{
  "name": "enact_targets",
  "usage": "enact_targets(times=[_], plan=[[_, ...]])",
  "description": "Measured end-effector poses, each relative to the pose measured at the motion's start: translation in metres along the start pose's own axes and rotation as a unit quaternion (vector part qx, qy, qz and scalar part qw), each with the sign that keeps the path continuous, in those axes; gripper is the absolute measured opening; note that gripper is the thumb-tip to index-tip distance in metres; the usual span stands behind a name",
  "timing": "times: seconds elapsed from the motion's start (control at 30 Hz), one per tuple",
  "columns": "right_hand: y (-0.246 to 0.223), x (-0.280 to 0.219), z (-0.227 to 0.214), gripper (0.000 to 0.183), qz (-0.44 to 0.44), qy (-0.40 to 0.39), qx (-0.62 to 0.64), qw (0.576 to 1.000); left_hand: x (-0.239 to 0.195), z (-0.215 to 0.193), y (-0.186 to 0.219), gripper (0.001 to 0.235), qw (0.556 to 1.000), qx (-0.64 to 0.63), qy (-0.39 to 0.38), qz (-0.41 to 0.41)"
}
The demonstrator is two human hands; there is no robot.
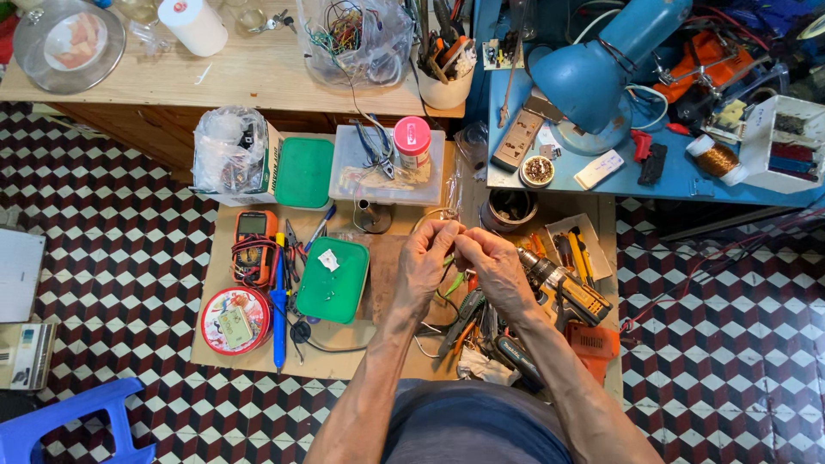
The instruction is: The person disassembles a white electrical plug, strips and twists wires, and uses a multimeter to test continuity. They then reassemble the plug and wrap the cord with electrical tape.
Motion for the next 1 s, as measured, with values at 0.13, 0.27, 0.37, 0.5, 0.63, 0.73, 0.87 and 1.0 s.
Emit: enact_targets(times=[0.13, 0.27, 0.37, 0.5, 0.63, 0.73, 0.87, 1.0], plan=[[0.000, -0.003, 0.006, 0.027, -0.013, 0.030, -0.023, 0.999, -0.003, -0.002, -0.011, 0.023, 0.995, -0.042, 0.091, -0.016], [0.002, -0.008, 0.007, 0.025, -0.024, 0.049, -0.032, 0.998, 0.001, -0.006, -0.027, 0.024, 0.989, -0.064, 0.128, -0.023], [0.013, -0.012, 0.005, 0.030, 0.014, 0.055, -0.042, 0.998, 0.007, -0.012, -0.043, 0.024, 0.986, -0.061, 0.144, -0.050], [0.013, -0.013, 0.005, 0.029, 0.003, 0.061, -0.055, 0.997, 0.016, -0.017, -0.055, 0.024, 0.986, -0.073, 0.140, -0.047], [0.006, -0.017, 0.008, 0.029, -0.005, 0.070, -0.064, 0.996, 0.018, -0.020, -0.063, 0.024, 0.985, -0.076, 0.146, -0.049], [0.008, -0.023, 0.012, 0.027, 0.025, 0.076, -0.035, 0.996, 0.017, -0.018, -0.061, 0.025, 0.986, -0.075, 0.138, -0.053], [0.008, -0.025, 0.008, 0.030, 0.045, 0.085, -0.026, 0.995, 0.013, -0.007, -0.049, 0.027, 0.988, -0.065, 0.124, -0.066], [0.010, -0.017, -0.006, 0.028, -0.023, 0.046, 0.140, 0.989, 0.004, 0.009, -0.031, 0.031, 0.993, -0.091, 0.018, -0.072]])
Point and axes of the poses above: each hand's wrist, its own x-axis towards the middle knuckle, its own z-axis out of the palm, y = z × x, the point moved 10 cm from there along x, towards the middle knuckle, and after that the axes turned 13 degrees about -y, right-handed, at the moved point
